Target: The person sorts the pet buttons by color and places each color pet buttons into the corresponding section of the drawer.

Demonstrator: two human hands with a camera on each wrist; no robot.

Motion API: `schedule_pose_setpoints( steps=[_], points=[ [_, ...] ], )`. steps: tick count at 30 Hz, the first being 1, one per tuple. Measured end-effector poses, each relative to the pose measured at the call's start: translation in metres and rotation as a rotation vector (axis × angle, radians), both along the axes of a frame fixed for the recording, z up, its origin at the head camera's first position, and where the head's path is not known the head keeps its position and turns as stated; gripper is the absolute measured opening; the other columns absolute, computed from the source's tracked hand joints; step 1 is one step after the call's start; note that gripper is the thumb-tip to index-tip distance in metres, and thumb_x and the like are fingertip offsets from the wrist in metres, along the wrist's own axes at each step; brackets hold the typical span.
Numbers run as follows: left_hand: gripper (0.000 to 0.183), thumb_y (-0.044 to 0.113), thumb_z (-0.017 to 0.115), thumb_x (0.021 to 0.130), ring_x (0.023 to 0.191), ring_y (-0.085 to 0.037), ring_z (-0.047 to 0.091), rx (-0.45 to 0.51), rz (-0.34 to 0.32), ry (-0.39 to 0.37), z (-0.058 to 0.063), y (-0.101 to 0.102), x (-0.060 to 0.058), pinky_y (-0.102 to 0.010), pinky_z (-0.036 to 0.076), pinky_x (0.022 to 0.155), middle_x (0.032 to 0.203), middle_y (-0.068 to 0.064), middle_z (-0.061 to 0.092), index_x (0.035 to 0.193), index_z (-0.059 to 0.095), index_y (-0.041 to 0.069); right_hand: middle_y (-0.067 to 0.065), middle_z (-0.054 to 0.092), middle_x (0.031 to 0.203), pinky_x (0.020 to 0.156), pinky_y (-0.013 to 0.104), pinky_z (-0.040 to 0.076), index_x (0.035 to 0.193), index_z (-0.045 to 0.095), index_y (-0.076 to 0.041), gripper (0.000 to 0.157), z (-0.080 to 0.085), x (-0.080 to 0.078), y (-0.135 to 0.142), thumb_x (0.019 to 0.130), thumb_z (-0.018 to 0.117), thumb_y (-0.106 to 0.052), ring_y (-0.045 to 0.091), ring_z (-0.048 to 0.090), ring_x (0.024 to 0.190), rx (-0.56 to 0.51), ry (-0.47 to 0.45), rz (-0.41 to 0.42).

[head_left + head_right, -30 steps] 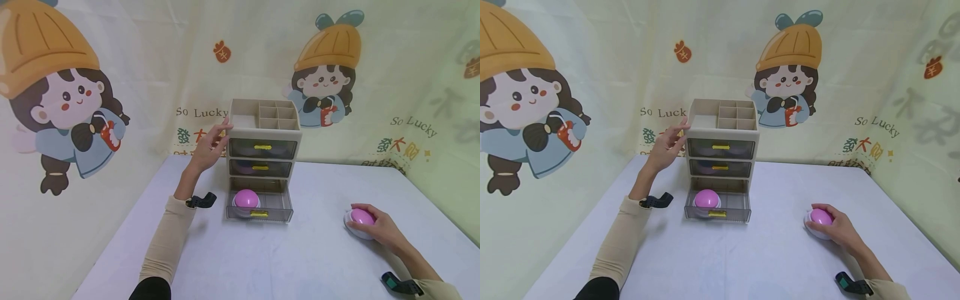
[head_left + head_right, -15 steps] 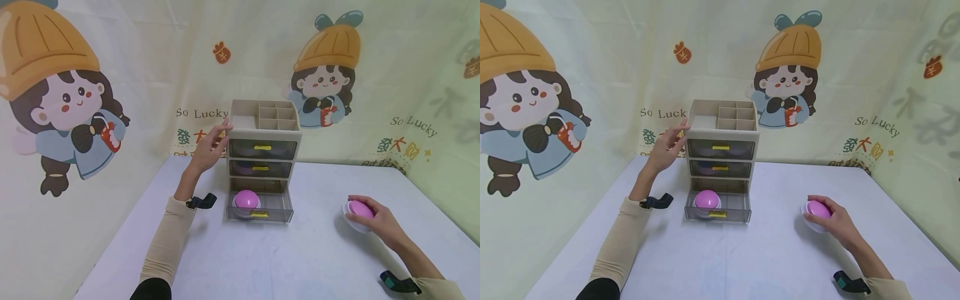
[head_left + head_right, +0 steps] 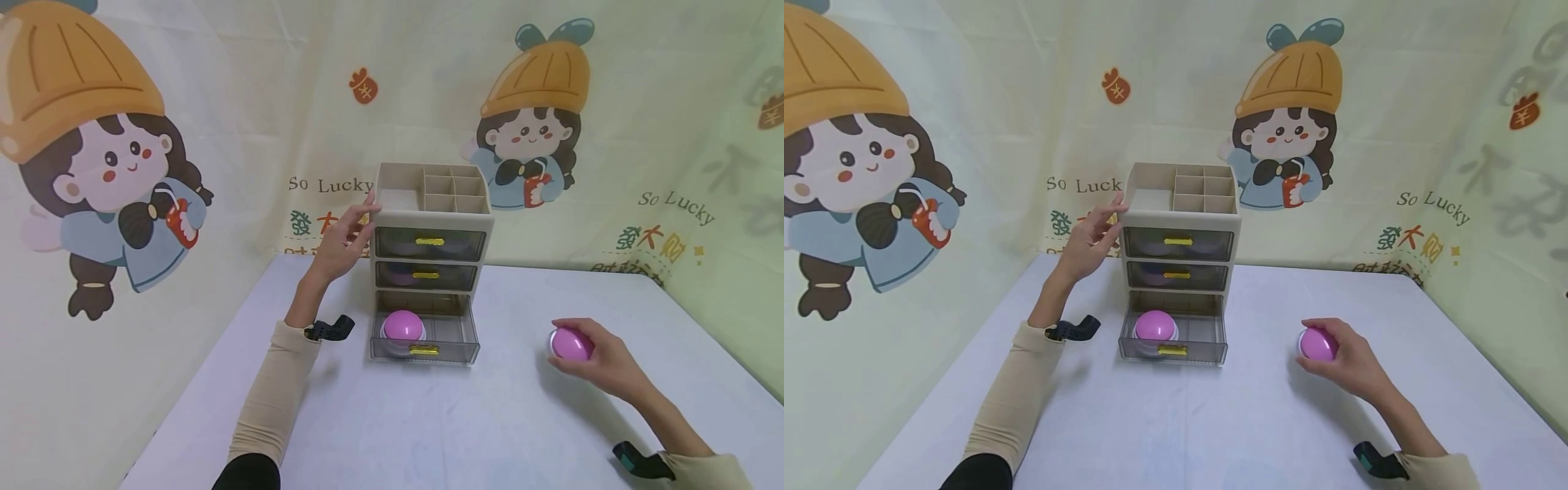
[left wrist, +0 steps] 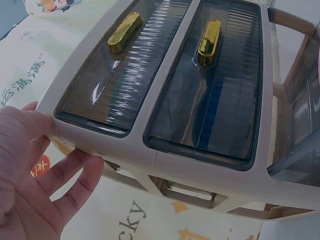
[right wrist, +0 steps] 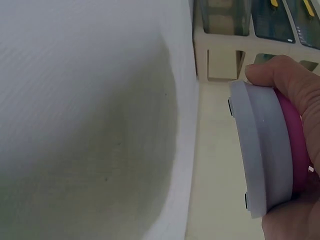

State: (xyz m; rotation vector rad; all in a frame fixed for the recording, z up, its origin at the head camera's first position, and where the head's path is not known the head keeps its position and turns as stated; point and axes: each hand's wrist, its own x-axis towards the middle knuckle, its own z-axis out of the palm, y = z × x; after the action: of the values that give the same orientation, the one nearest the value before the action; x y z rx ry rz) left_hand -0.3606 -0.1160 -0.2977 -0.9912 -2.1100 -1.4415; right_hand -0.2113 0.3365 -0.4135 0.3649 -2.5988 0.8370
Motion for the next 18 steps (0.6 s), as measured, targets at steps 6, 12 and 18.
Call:
schedule_pose_setpoints(
  steps=[6, 12, 18],
  points=[
    [0.037, 0.003, 0.053, 0.105, 0.117, -0.041, 0.064, 0.003, -0.002, 0.001, -0.001, 0.0, 0.0, -0.054, 0.054, 0.095, 0.163, -0.008, 0.036, 0.141, 0.055, 0.003, 0.014, 0.065, 0.124, 0.076, 0.016, 0.053, 0.13, 0.063, -0.005, 0.063, 0.003, -0.001, -0.01, 0.075, 0.093, -0.016, -0.012, 0.049, 0.103, -0.011, 0.007, 0.032],
    [0.037, 0.002, 0.054, 0.104, 0.116, -0.04, 0.064, 0.002, -0.002, 0.008, 0.0, -0.001, 0.0, -0.054, 0.055, 0.094, 0.163, -0.008, 0.036, 0.141, 0.055, 0.002, 0.011, 0.066, 0.123, 0.076, 0.018, 0.054, 0.129, 0.064, -0.007, 0.065, 0.008, 0.002, -0.025, 0.072, 0.094, -0.014, -0.007, 0.053, 0.102, -0.026, 0.023, 0.083],
    [0.037, 0.004, 0.054, 0.105, 0.116, -0.039, 0.065, -0.003, 0.008, 0.006, 0.001, -0.001, 0.001, -0.052, 0.055, 0.093, 0.163, -0.007, 0.037, 0.141, 0.055, 0.003, 0.007, 0.066, 0.12, 0.074, 0.021, 0.056, 0.128, 0.065, -0.013, 0.065, 0.013, 0.005, -0.042, 0.07, 0.095, -0.012, -0.001, 0.056, 0.101, -0.026, 0.049, 0.153]
  ],
)
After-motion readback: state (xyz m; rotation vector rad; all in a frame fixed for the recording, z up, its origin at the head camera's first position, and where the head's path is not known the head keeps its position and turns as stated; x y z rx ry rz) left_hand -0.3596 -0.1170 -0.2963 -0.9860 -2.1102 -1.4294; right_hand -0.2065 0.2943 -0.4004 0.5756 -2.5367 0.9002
